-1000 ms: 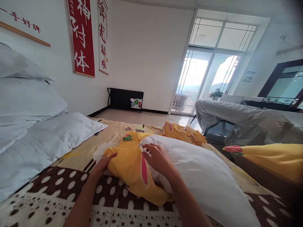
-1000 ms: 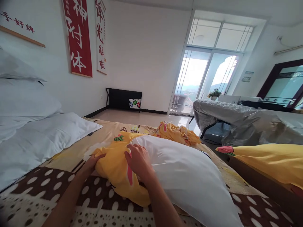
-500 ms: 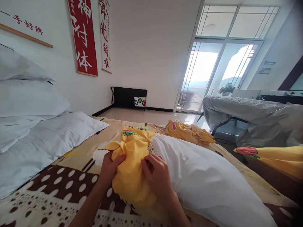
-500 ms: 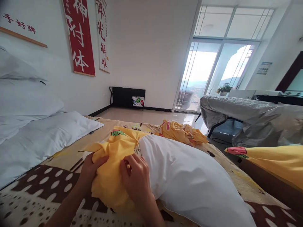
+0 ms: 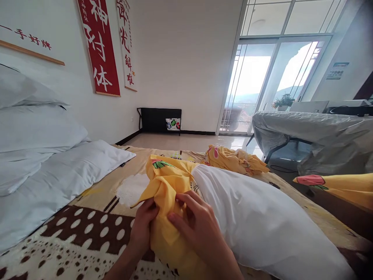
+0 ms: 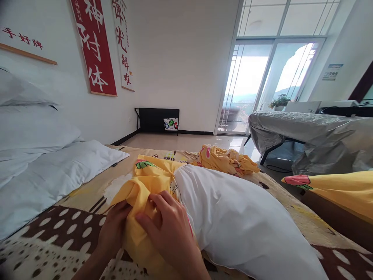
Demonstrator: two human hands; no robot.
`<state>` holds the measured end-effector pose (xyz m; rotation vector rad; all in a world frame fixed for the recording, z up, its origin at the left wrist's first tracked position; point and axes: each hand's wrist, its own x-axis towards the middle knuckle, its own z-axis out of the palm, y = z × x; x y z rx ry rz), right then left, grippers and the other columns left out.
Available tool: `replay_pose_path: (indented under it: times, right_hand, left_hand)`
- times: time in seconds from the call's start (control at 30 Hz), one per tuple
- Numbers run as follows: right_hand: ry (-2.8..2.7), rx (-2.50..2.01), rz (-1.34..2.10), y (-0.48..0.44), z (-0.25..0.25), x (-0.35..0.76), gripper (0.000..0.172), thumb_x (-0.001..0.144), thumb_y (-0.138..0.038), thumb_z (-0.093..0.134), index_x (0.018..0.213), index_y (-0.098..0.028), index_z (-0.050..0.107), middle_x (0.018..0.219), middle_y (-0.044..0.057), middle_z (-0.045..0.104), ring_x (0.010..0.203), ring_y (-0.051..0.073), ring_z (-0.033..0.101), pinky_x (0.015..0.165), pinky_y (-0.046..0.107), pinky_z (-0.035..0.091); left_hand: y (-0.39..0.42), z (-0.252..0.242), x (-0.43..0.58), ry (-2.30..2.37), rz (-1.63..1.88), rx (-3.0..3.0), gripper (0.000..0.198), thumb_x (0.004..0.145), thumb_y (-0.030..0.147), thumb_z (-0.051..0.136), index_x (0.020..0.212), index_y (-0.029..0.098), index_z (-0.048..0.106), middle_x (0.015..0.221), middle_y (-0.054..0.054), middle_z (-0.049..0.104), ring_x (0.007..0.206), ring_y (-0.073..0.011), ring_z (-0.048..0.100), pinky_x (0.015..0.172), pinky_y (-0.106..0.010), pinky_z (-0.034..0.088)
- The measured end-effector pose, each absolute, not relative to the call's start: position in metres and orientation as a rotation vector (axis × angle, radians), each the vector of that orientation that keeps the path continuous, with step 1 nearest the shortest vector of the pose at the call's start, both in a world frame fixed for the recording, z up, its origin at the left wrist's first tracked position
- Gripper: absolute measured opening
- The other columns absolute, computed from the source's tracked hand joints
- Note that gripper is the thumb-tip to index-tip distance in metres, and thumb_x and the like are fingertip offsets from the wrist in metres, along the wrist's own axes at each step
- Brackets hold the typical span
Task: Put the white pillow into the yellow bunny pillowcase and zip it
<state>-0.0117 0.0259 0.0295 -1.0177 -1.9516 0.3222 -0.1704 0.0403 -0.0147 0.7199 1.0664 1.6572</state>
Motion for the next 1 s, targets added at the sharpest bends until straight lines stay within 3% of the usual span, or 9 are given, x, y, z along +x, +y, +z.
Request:
replay_pose_path:
  times: [0.13,0.27,0.33,0.43,0.57,0.63,0.8,0.93,1.0]
  right_hand:
    - [-1.921,-0.911,0.320,0.019,0.034,-0.010,0.019,0.085,-0.036,0.061,0.101,-0.026,0.064,0.090,0.002,0.062,0.072,0.013,0.059,0.065,0.024,0.047]
    - [-2.000,-0.886,0.153,0.009,0.033,-0.015,0.032,0.076,-0.034,0.069,0.106,-0.026,0.064,0.092,0.003,0.063,0.077,0.017,0.061,0.068,0.027,0.048]
    - [-2.029,-0.933,0.059,0.010,0.030,-0.018,0.024,0.076,-0.028,0.068,0.100,-0.024,0.064,0.088,0.003,0.064,0.075,0.018,0.061,0.065,0.028,0.047]
    - [-1.949,-1.013,0.107,0.023,0.021,-0.023,0.007,0.082,-0.019,0.058,0.085,-0.022,0.064,0.080,0.002,0.063,0.069,0.015,0.058,0.063,0.026,0.043]
    - [-1.769,-0.974,0.348,0.049,0.013,-0.022,0.009,0.083,-0.020,0.056,0.084,-0.020,0.065,0.079,0.002,0.062,0.064,0.011,0.055,0.057,0.022,0.043]
    - [-1.732,-0.902,0.400,0.056,0.012,-0.021,0.010,0.084,-0.022,0.056,0.083,-0.020,0.066,0.080,0.002,0.061,0.064,0.011,0.054,0.054,0.021,0.042]
    - [-1.948,-0.728,0.373,0.048,0.015,-0.022,0.016,0.088,-0.027,0.055,0.091,-0.022,0.069,0.084,0.003,0.062,0.070,0.011,0.057,0.061,0.021,0.046]
    - [-2.092,-0.728,0.520,0.043,0.016,-0.027,0.018,0.082,-0.022,0.065,0.099,-0.025,0.071,0.086,0.000,0.065,0.071,0.010,0.059,0.071,0.022,0.048]
    - [-2.110,-0.759,0.606,0.044,0.016,-0.027,0.019,0.081,-0.020,0.067,0.099,-0.025,0.071,0.085,-0.001,0.066,0.074,0.010,0.060,0.074,0.022,0.047]
  left_hand:
    - [0.034,-0.010,-0.170,1.184,1.733,0.856,0.012,0.060,0.030,0.072,0.064,0.022,0.065,0.082,-0.006,0.070,0.110,-0.0323,0.056,0.097,-0.037,0.047]
    - [0.030,-0.006,-0.168,1.088,1.780,0.768,0.019,0.054,0.032,0.076,0.066,0.020,0.066,0.080,-0.006,0.070,0.105,-0.0321,0.059,0.095,-0.038,0.048]
    - [0.033,-0.006,-0.168,1.008,1.794,0.665,0.017,0.052,0.028,0.073,0.064,0.019,0.065,0.075,-0.005,0.068,0.101,-0.0311,0.060,0.091,-0.039,0.050]
    - [0.039,-0.005,-0.173,0.862,1.842,0.607,0.008,0.050,0.020,0.067,0.055,0.019,0.061,0.063,-0.003,0.064,0.082,-0.0245,0.062,0.079,-0.035,0.053]
    - [0.048,0.008,-0.186,0.727,1.709,0.837,0.013,0.058,0.025,0.063,0.048,0.019,0.057,0.051,-0.002,0.054,0.053,-0.0151,0.050,0.052,-0.027,0.046]
    - [0.052,0.014,-0.193,0.879,1.551,1.045,0.023,0.063,0.031,0.063,0.046,0.019,0.055,0.048,-0.002,0.051,0.048,-0.0144,0.045,0.047,-0.027,0.040]
    - [0.054,0.015,-0.211,1.332,1.444,1.156,0.028,0.061,0.032,0.064,0.040,0.021,0.048,0.043,-0.001,0.047,0.048,-0.0159,0.043,0.054,-0.029,0.042]
    - [0.053,0.005,-0.225,1.355,1.347,1.131,0.011,0.058,0.024,0.072,0.058,0.020,0.062,0.058,-0.002,0.060,0.057,-0.0184,0.050,0.052,-0.028,0.041]
    - [0.053,-0.004,-0.231,1.297,1.405,1.045,0.023,0.049,0.013,0.078,0.069,0.019,0.067,0.066,-0.002,0.065,0.064,-0.0202,0.055,0.057,-0.028,0.045]
